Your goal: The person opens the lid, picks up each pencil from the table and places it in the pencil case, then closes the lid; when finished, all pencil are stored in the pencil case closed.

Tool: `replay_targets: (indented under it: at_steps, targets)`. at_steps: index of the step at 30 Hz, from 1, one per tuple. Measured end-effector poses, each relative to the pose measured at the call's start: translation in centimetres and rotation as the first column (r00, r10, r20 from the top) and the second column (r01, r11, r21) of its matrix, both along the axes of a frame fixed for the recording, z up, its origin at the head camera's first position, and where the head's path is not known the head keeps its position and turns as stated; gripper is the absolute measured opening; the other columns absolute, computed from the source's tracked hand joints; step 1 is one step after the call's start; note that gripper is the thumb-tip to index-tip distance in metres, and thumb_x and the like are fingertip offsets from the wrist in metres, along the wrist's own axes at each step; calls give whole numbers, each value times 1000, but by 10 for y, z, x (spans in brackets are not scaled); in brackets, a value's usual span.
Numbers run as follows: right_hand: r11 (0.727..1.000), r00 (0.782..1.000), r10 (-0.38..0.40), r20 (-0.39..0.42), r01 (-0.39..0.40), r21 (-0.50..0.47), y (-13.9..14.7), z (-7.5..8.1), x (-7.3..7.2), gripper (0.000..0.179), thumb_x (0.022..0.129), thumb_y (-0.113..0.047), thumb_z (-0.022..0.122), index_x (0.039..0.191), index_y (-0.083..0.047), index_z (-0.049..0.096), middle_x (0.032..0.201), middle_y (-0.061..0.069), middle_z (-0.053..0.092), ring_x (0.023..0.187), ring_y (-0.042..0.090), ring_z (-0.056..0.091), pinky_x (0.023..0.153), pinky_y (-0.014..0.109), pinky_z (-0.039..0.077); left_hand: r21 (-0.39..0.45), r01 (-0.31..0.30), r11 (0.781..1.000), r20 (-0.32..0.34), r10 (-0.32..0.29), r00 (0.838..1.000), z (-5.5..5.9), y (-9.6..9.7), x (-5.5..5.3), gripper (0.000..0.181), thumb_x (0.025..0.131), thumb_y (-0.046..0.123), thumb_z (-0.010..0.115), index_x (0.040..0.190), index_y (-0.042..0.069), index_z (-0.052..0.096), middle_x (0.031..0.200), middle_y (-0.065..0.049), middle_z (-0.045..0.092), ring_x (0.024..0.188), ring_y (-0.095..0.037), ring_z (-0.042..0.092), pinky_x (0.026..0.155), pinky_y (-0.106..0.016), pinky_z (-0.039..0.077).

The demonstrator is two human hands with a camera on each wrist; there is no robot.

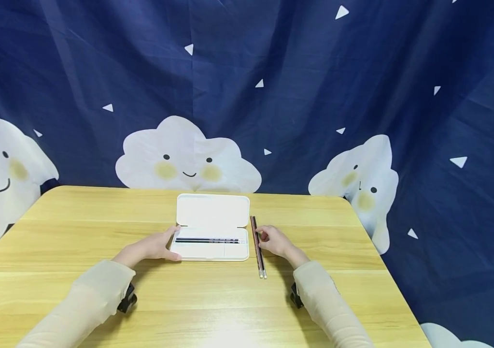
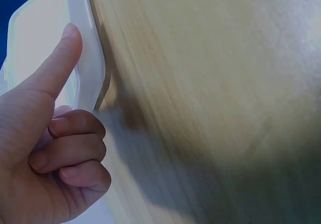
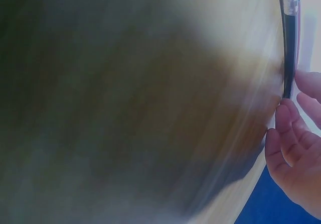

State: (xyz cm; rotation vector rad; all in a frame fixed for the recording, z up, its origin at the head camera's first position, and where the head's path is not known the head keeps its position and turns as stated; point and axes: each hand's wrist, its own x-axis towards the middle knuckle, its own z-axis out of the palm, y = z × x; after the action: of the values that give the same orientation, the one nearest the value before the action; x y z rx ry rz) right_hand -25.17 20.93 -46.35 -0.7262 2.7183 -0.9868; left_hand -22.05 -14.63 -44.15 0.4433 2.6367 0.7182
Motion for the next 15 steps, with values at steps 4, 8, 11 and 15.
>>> replay_targets:
  at_steps: [4,8,11,15]
  targets:
    - [1000,1000,1,-18,0,20,1,1,1,39,76,3,63,113,12,55,81,8,57,74,16,51,68,27,45,-2,0,1000,-1,0,1000,0,0,0,95,72,36,76,140,-2,23,130,-32,42,117,-43,44,96,-52,36]
    - [999,1000,14,-22,-13,29,1,2,1,41,77,0,65,114,12,53,82,10,57,76,18,52,70,28,45,-5,-3,1000,4,4,1000,1,1,0,96,72,37,76,141,-2,22,130,-33,42,118,-44,43,96,-52,35]
    - [999,1000,14,-17,-14,35,1,3,1,43,76,-1,66,115,12,52,83,10,57,78,19,52,72,29,45,-3,-3,1000,3,3,1000,2,1,1,95,72,37,76,140,-2,23,130,-33,42,118,-44,43,96,-52,35]
    - [999,1000,-13,-4,14,44,0,4,3,47,75,1,64,118,13,49,83,11,57,78,19,52,72,30,45,1,-2,1000,2,2,1000,3,1,1,94,72,36,76,140,-2,23,129,-33,42,117,-44,44,96,-52,35]
